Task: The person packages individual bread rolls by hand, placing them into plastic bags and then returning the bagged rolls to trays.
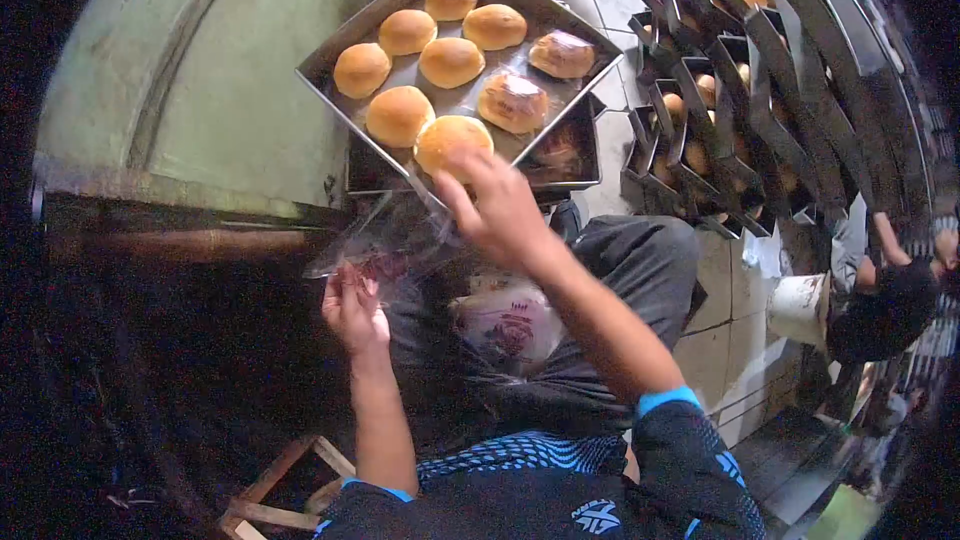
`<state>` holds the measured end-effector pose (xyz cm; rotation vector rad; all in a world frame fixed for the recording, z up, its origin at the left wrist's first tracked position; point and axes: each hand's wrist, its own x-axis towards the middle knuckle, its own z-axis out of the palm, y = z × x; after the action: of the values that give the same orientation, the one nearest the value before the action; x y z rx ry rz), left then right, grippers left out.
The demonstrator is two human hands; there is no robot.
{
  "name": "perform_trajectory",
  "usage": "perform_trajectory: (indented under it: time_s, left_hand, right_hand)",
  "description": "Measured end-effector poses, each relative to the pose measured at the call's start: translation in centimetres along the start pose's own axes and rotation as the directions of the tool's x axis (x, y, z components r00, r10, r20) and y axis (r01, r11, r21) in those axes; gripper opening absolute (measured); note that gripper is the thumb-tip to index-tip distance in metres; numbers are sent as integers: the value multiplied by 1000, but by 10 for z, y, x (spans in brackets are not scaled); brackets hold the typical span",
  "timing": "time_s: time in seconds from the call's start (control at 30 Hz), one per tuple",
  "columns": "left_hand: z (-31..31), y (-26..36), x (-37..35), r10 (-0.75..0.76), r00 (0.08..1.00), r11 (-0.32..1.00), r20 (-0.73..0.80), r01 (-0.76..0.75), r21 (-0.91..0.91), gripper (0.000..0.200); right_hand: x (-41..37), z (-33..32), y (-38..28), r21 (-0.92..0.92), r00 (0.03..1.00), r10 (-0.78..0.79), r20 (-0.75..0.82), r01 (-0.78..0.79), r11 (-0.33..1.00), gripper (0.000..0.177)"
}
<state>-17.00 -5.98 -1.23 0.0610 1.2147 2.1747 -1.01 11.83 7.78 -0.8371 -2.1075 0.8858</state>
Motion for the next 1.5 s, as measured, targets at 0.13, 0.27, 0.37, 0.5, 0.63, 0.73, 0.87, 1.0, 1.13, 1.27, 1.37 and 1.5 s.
perform_trajectory:
  time_s: [0.13,0.27,0.37,0.5,0.63,0.73,0.87,1.0,1.13,1.27,1.37,1.5]
  left_hand:
    - [-5,-2,6,-38,999,999,14,39,-24,9]
    - [-9,4,7,-85,992,980,92,100,-173,9]
    - [-6,10,7,-121,989,987,86,129,-93,9]
    - [-7,8,10,-105,992,987,75,113,-114,6]
    - [0,11,3,-82,990,995,118,88,-44,7]
    - [7,13,-2,-48,997,996,56,44,78,10]
    - [19,13,-13,2,996,949,94,-31,314,15]
    - [27,38,-44,-26,988,894,151,-45,446,20]
    - [27,37,-50,230,903,704,364,-412,579,23]
    - [77,57,-71,25,987,948,159,-74,311,70]
    - [112,79,-106,-294,843,886,451,418,-203,78]
    - [126,90,-118,71,946,996,315,-50,-74,79]
  right_hand:
    - [72,52,78,-367,978,165,130,-107,924,44]
    - [133,58,114,-518,880,418,227,-255,816,55]
    - [143,51,114,-555,778,512,364,-260,790,48]
    - [87,48,68,-515,964,255,80,-179,838,35]
    - [37,17,9,-195,928,317,-197,-354,915,33]
    - [3,-26,-12,891,838,544,-44,-213,400,30]
    - [-67,-65,-23,765,857,347,380,-503,403,63]
    - [-108,-82,-29,650,802,290,523,-595,473,59]
    - [-136,-69,-37,782,837,323,443,-536,318,49]
    - [-136,-57,-86,529,976,217,31,-200,825,48]
    - [-125,-49,-101,180,944,-320,-85,330,926,49]
    - [-128,-46,-113,72,900,-435,19,433,898,55]
